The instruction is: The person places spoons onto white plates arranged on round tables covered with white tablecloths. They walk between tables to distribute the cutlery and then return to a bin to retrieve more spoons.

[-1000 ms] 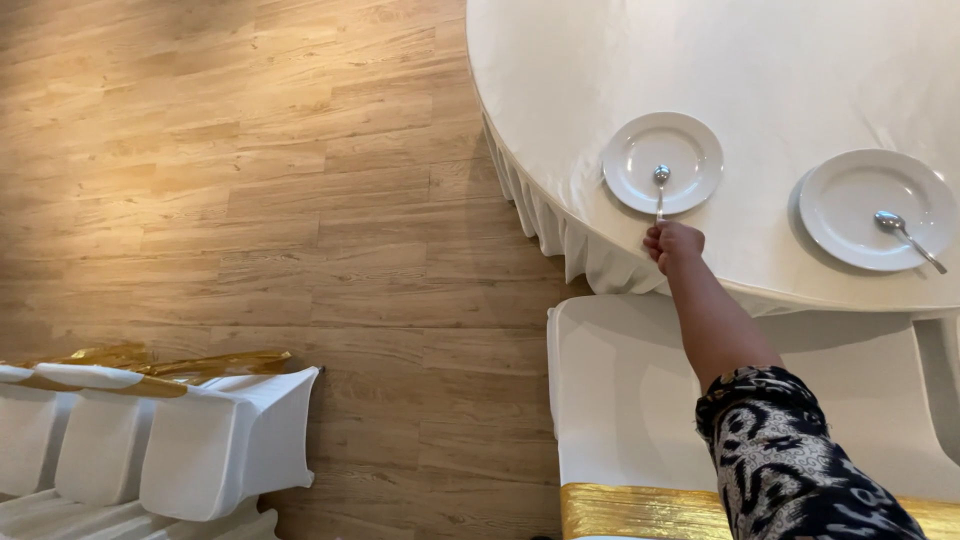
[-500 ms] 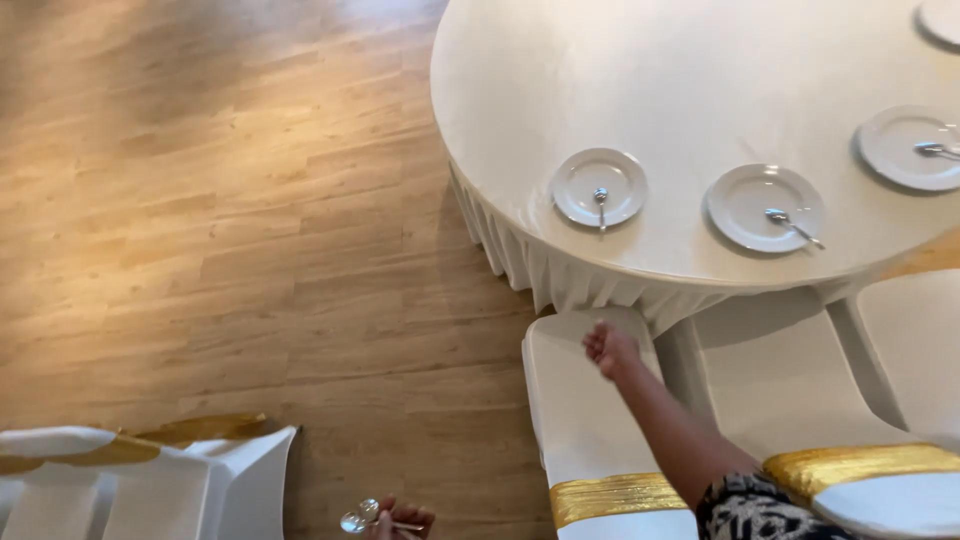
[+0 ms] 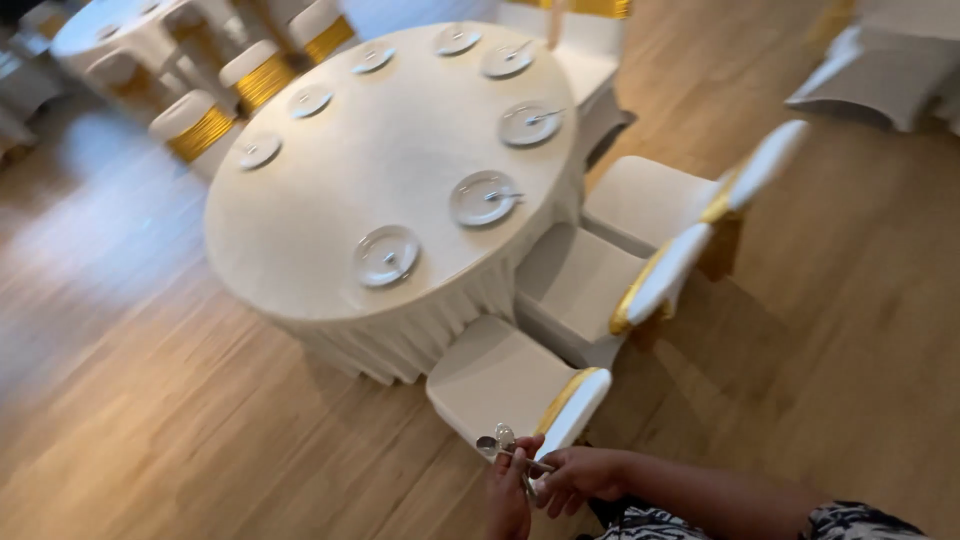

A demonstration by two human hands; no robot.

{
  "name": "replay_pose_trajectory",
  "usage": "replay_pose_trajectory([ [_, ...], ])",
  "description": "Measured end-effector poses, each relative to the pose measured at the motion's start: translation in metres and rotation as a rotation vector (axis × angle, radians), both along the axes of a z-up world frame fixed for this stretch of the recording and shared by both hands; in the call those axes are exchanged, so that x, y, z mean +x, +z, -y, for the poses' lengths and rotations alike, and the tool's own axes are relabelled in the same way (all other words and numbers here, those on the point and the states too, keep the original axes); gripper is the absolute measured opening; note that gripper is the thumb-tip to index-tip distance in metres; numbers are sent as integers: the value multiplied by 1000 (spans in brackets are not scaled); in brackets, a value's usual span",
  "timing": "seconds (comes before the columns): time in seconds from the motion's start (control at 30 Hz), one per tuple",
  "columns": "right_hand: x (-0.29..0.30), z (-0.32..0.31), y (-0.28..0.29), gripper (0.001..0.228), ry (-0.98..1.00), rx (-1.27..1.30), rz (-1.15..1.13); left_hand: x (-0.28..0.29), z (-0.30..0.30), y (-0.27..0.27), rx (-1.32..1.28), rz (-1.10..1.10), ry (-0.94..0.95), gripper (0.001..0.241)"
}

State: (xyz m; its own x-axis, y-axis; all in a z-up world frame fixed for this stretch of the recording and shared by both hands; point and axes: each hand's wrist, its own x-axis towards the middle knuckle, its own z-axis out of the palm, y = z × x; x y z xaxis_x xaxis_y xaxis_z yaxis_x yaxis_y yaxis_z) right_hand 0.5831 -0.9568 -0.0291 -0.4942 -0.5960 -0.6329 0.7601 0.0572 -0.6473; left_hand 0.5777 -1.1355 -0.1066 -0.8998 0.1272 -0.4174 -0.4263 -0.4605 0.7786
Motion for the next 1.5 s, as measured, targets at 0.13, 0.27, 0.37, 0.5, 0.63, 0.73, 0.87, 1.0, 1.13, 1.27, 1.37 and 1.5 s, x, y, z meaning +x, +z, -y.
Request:
replay_pose_trajectory([
  [0.13,45,-71,-18,21,-225,113,-119,7,-75,58,-82,51,-292,31],
  [0.27,97,-129,-29,18,-470,167,-302,16,-140,33,-48,92,-541,29],
  [0.37,126,-166,-17,13,-639,349,-357,16,-194,53,-48,124,-747,27],
  [0.5,150,-212,8,46,-950,576,-354,18,-277,49,-179,-14,-959,31],
  [0.63,177,-290,3,35,-1021,843,-405,39,-372,80,-261,-148,-1048,27],
  [0.73,196,-363,-15,38,-950,1041,-458,55,-445,88,-264,-123,-1074,27],
  [0.87,221,-437,-12,26,-850,1257,-509,73,-518,93,-335,-76,-1157,29],
  [1.0,226,-488,6,25,-766,1355,-502,82,-576,89,-302,-13,-1120,30],
  [1.13,218,-524,15,26,-812,1332,-517,83,-622,98,-303,24,-1114,32],
  [1.27,199,-570,3,22,-863,1335,-419,66,-670,96,-279,33,-1132,36],
  [1.37,178,-608,-5,23,-841,1325,-341,47,-704,88,-293,11,-1135,36],
  [1.5,134,-667,-14,32,-743,1356,-410,10,-755,84,-386,-59,-1168,27],
])
